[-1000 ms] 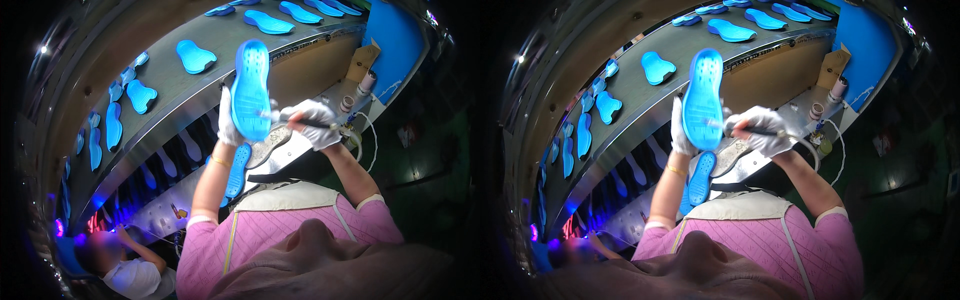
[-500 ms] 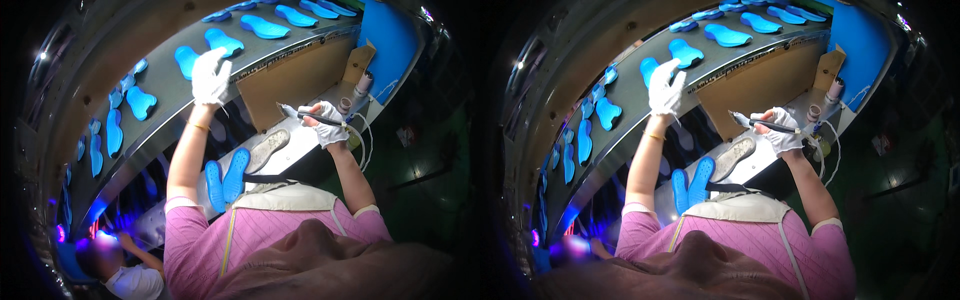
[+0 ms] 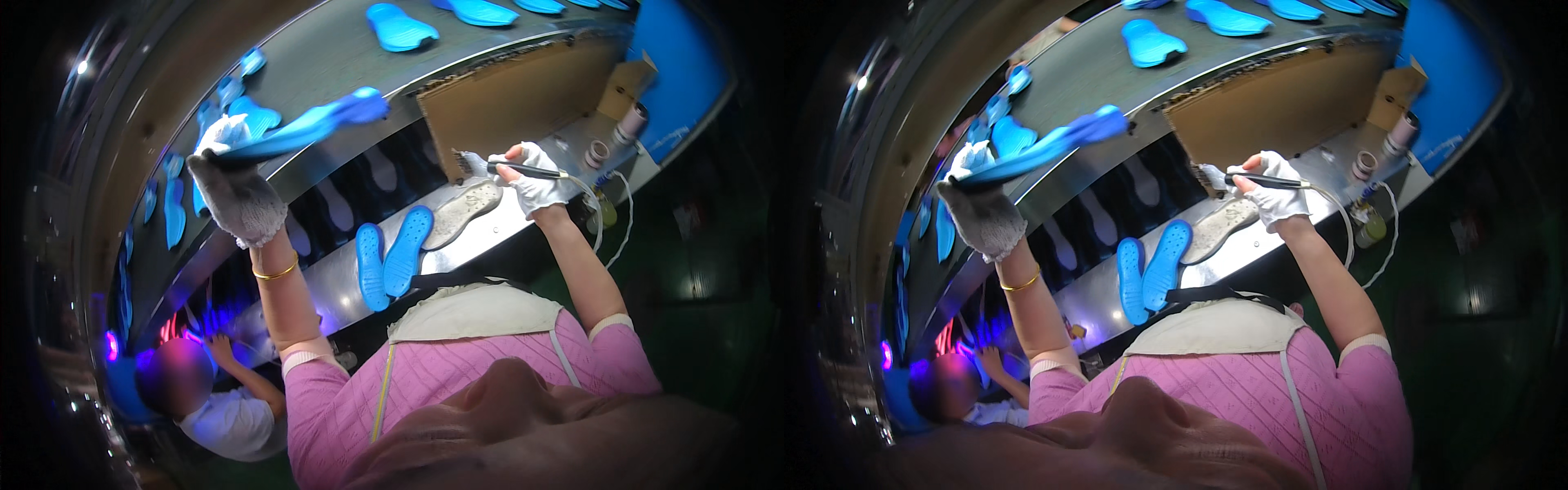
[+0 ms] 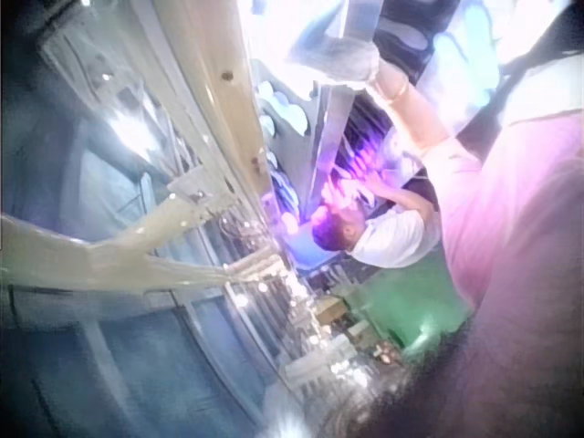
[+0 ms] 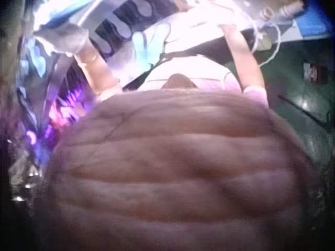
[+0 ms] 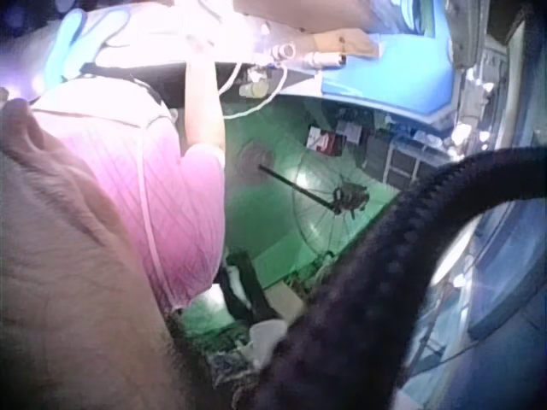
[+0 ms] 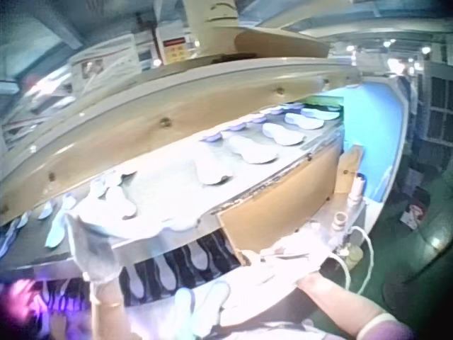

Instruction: The person applies adhesive to shoe soles using a dispensing brush, picking up soles from the conveyor line, brushing adhesive across their surfaces, and placing them onto the workstation.

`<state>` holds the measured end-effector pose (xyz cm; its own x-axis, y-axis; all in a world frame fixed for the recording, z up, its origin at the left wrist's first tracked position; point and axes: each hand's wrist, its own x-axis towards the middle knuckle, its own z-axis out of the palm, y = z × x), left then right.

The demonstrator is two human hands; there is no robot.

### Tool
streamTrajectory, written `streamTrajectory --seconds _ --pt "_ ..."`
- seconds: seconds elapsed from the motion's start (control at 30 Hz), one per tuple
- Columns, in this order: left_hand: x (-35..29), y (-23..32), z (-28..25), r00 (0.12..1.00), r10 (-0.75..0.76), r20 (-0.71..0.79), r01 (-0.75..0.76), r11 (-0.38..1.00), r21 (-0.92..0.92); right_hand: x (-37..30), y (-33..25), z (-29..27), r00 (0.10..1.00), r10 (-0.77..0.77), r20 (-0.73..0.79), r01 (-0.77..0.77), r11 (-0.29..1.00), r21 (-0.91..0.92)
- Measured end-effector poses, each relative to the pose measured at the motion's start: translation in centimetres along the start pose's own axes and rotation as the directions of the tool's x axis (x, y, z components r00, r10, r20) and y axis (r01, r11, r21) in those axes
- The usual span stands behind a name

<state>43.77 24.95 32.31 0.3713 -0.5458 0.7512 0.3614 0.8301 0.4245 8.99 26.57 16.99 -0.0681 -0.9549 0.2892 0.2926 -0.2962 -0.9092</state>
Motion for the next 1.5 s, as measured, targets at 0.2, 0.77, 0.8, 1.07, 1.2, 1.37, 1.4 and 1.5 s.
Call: streamTrajectory --seconds 0.2,0.77,0.8,1.07,1.2,1.37,1.4,1.5 --pt "-5.3 -3.1 0.2 0.696 -0.591 0.408 0.718 0.594 -0.363 -0.1 -1.0 3.5 0.988 0.035 0.15 -0.054 0.991 0.124" --pt "-19.7 -7.4 1.0 0.43 -0.901 -0.049 0.764 0.393 -0.512 -1.6 -0.2 11.0 0.857 -0.359 0.37 0.433 0.89 -0.14" --pt "-19.5 -7.2 0.8 0.425 -0.904 -0.051 0.759 0.386 -0.524 -2.0 -0.2 11.0 0.871 -0.283 0.402 0.327 0.944 -0.044" --pt "-18.2 -5.7 0.3 0.431 -0.898 -0.083 0.83 0.431 -0.353 -3.2 0.4 10.6 0.822 -0.302 0.483 0.441 0.875 -0.202" --pt "-17.9 -6.1 -1.0 0.41 -0.911 0.042 0.839 0.358 -0.41 -4.4 0.5 10.8 0.902 -0.083 0.424 0.175 0.968 -0.182" --pt "-17.9 -6.0 -1.9 0.389 -0.916 0.098 0.853 0.317 -0.414 -5.4 0.9 9.7 0.856 -0.069 0.512 0.176 0.971 -0.164" --pt "-18.2 -5.6 -1.9 0.348 -0.933 0.086 0.869 0.287 -0.403 -5.5 1.0 9.3 0.841 0.102 0.531 -0.053 0.993 -0.108" --pt "-20.2 -4.0 -1.9 0.296 -0.954 0.052 0.909 0.265 -0.321 -5.7 1.4 7.9 0.885 0.226 0.407 -0.156 0.968 -0.199"
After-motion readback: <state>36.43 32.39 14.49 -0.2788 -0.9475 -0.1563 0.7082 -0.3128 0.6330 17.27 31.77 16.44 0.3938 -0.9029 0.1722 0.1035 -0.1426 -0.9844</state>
